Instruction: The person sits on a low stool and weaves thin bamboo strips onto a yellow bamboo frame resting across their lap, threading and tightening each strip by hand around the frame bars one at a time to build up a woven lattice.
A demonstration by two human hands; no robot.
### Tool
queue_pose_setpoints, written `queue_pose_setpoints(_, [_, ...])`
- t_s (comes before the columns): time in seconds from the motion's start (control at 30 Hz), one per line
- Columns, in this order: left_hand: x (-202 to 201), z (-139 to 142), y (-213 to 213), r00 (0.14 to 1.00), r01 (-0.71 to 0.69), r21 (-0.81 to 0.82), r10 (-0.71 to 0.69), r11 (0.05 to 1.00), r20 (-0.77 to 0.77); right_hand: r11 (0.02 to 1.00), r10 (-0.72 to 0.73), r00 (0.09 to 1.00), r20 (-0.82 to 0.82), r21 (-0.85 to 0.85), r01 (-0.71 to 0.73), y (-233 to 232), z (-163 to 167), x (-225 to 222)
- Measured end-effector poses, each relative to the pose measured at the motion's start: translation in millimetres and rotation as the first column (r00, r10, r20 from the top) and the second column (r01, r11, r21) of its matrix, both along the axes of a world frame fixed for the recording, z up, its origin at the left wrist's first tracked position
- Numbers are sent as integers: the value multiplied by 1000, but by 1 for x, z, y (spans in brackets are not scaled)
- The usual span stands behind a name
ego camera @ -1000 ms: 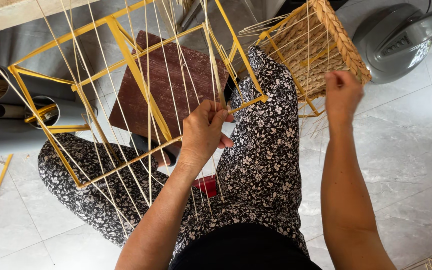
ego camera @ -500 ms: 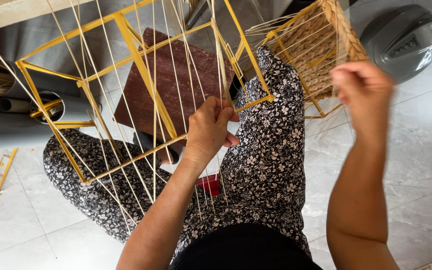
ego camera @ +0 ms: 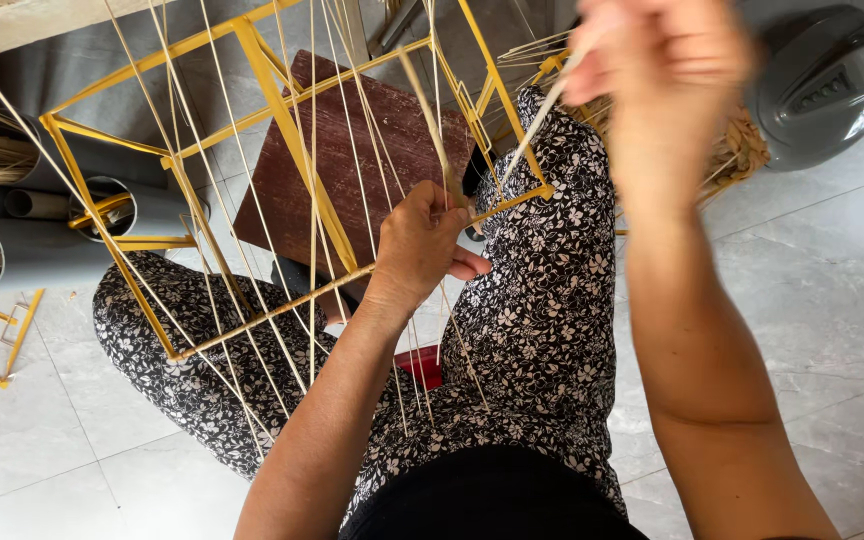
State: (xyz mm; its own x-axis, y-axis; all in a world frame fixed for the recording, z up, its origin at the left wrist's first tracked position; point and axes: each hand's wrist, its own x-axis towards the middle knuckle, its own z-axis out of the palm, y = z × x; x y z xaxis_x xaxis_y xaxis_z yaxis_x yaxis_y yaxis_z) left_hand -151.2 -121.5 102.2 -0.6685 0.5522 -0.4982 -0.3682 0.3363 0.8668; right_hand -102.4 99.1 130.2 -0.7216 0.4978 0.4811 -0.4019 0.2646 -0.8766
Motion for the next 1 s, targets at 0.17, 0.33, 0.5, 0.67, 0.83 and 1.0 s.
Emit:
queue_pose_setpoints(0.17, [-3, -3, -3, 999, 15, -29, -13, 999, 44, 986, 158, 902, 403, -116, -121, -41, -42, -41])
queue_pose_setpoints(0.33, [-2, -5, -3, 999, -31, -4, 31, 1000, 28, 971, 239, 786, 570, -155, -183, -55, -57, -29])
queue_pose_setpoints(0.5, [6, -11, -3, 997, -78, -16, 78, 997, 12, 980, 178, 742, 646, -49, -193, -61, -62, -16])
queue_pose_setpoints(0.67, [5, -11, -1, 995, -103, -37, 103, 994, -2, 980, 170, 741, 650, -31, -198, -66, -61, -11])
queue_pose_setpoints(0.83, [7, -9, 1, 990, -140, -16, 140, 990, -14, 979, 153, 750, 643, 8, -206, -67, -62, -9])
queue_pose_setpoints(1.0, [-1, -2, 13, 990, -137, -23, 136, 990, -25, 985, 107, 852, 513, 65, -163, -59, -58, 6])
